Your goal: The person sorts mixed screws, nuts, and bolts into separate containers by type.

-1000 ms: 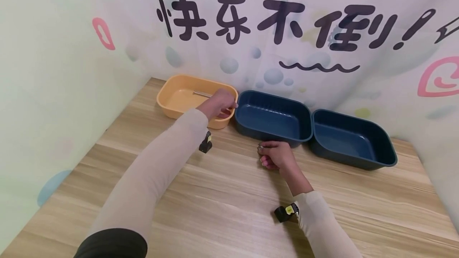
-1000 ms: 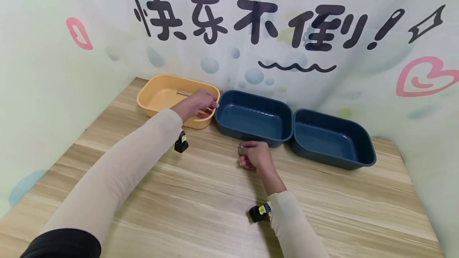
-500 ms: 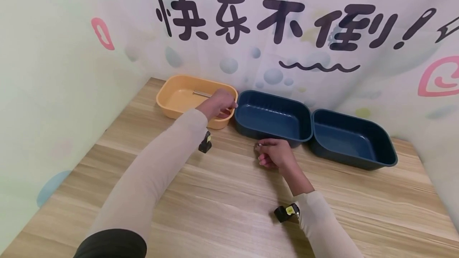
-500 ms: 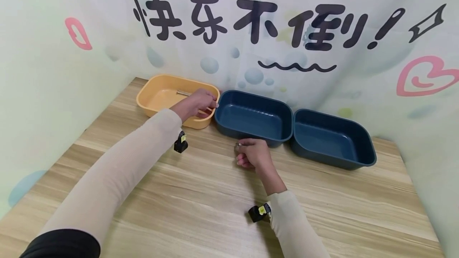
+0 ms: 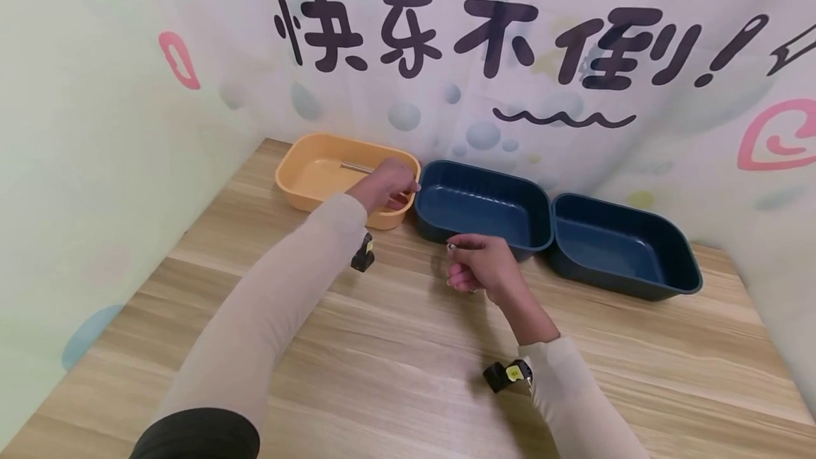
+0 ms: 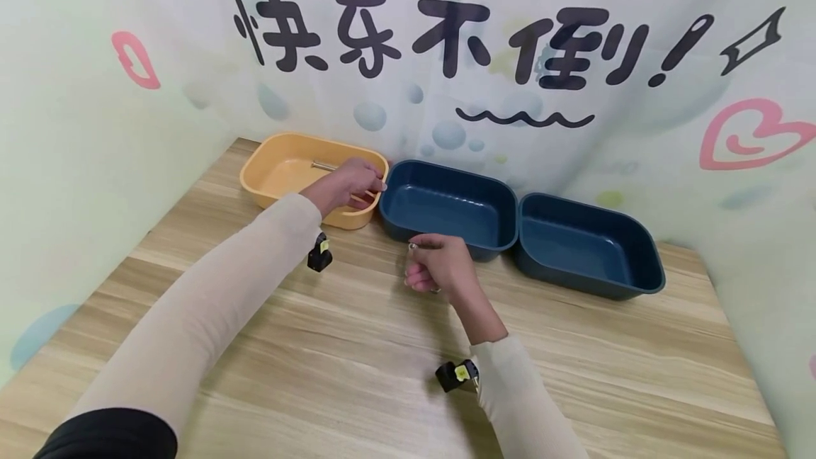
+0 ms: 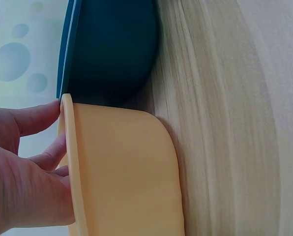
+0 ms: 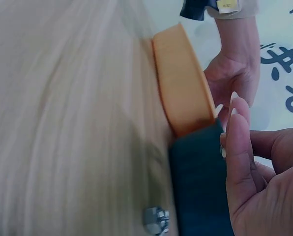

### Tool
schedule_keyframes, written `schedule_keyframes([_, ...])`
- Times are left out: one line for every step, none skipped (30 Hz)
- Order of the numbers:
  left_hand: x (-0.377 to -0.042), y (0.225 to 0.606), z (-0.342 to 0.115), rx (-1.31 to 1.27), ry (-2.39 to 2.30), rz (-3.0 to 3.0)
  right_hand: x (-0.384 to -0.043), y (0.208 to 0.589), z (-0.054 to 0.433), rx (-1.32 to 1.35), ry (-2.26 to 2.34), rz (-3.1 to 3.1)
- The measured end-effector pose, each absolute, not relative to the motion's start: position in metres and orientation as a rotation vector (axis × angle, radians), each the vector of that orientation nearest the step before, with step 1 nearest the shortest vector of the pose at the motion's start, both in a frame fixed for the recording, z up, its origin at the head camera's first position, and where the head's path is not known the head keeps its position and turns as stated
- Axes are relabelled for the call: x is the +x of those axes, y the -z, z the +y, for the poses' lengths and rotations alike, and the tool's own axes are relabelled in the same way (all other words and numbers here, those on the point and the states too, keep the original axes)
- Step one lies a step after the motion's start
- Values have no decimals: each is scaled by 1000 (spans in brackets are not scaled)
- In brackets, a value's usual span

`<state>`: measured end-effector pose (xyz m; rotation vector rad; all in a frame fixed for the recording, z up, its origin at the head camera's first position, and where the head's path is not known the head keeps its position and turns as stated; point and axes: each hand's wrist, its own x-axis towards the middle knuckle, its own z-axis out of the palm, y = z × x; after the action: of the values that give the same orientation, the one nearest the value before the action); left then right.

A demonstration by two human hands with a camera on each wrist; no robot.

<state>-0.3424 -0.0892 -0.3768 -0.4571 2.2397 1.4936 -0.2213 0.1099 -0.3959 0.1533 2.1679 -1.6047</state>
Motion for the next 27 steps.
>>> schedule_keyframes([-343, 376, -89, -459, -1494, 2237, -221, 393, 109, 152, 1608, 2170])
schedule_keyframes([-343, 376, -89, -457, -1493, 2237, -221, 390, 109, 149, 1612, 2172])
schedule_keyframes([-344, 376, -89, -457, -1492, 2236, -221, 388, 109, 149, 1614, 2173])
schedule_keyframes([-344, 376, -89, -456, -1488, 2238, -222, 386, 109, 147, 1618, 2173])
schedule_keyframes([-344, 376, -89, -455, -1487, 2240, -223, 384, 109, 149, 1623, 2174])
schedule_keyframes([-345, 376, -89, -449, -1487, 2241, -223, 382, 110, 152, 1624, 2176])
schedule_keyframes([-345, 377, -89, -450, -1484, 2246, -224, 381, 110, 155, 1625, 2179])
schedule_keyframes([-346, 377, -89, -450, -1483, 2250, -225, 379, 111, 158, 1623, 2184])
schedule_keyframes([-346, 377, -89, -449, -1479, 2254, -226, 378, 112, 164, 1622, 2189])
schedule_keyframes([-346, 378, -88, -448, -1479, 2257, -228, 377, 113, 169, 1621, 2194])
schedule_keyframes([-346, 379, -88, -448, -1480, 2260, -229, 375, 113, 175, 1615, 2201])
schedule_keyframes([-345, 379, -88, -449, -1480, 2262, -230, 374, 114, 180, 1610, 2208])
schedule_keyframes([-345, 380, -88, -452, -1480, 2265, -231, 373, 115, 184, 1608, 2212])
schedule_keyframes([-345, 381, -88, -455, -1481, 2265, -233, 372, 116, 188, 1608, 2213])
schedule_keyframes([-345, 381, -88, -458, -1482, 2266, -234, 371, 118, 194, 1610, 2214])
schedule_keyframes([-345, 381, -88, -460, -1486, 2266, -235, 370, 119, 199, 1614, 2213])
schedule_keyframes([-345, 382, -88, -462, -1486, 2266, -237, 368, 120, 204, 1617, 2213])
schedule_keyframes([-345, 382, -88, -462, -1486, 2266, -238, 367, 122, 209, 1624, 2212])
schedule_keyframes([-345, 382, -88, -462, -1489, 2264, -239, 366, 123, 210, 1630, 2213])
schedule_keyframes([-344, 381, -88, -460, -1492, 2261, -240, 364, 125, 212, 1636, 2215])
schedule_keyframes([-344, 381, -89, -457, -1494, 2260, -241, 363, 126, 213, 1641, 2220])
schedule_keyframes([-343, 380, -89, -452, -1495, 2259, -241, 361, 127, 212, 1646, 2224])
schedule_keyframes([-343, 380, -89, -449, -1496, 2256, -242, 360, 129, 213, 1651, 2230])
schedule_keyframes([-342, 379, -89, -445, -1497, 2255, -243, 359, 131, 215, 1654, 2235])
schedule_keyframes([-341, 378, -89, -442, -1497, 2252, -244, 358, 132, 214, 1655, 2243])
schedule_keyframes([-341, 377, -90, -441, -1495, 2252, -244, 357, 134, 216, 1656, 2250])
schedule_keyframes([-340, 376, -90, -440, -1493, 2251, -245, 356, 135, 218, 1657, 2257])
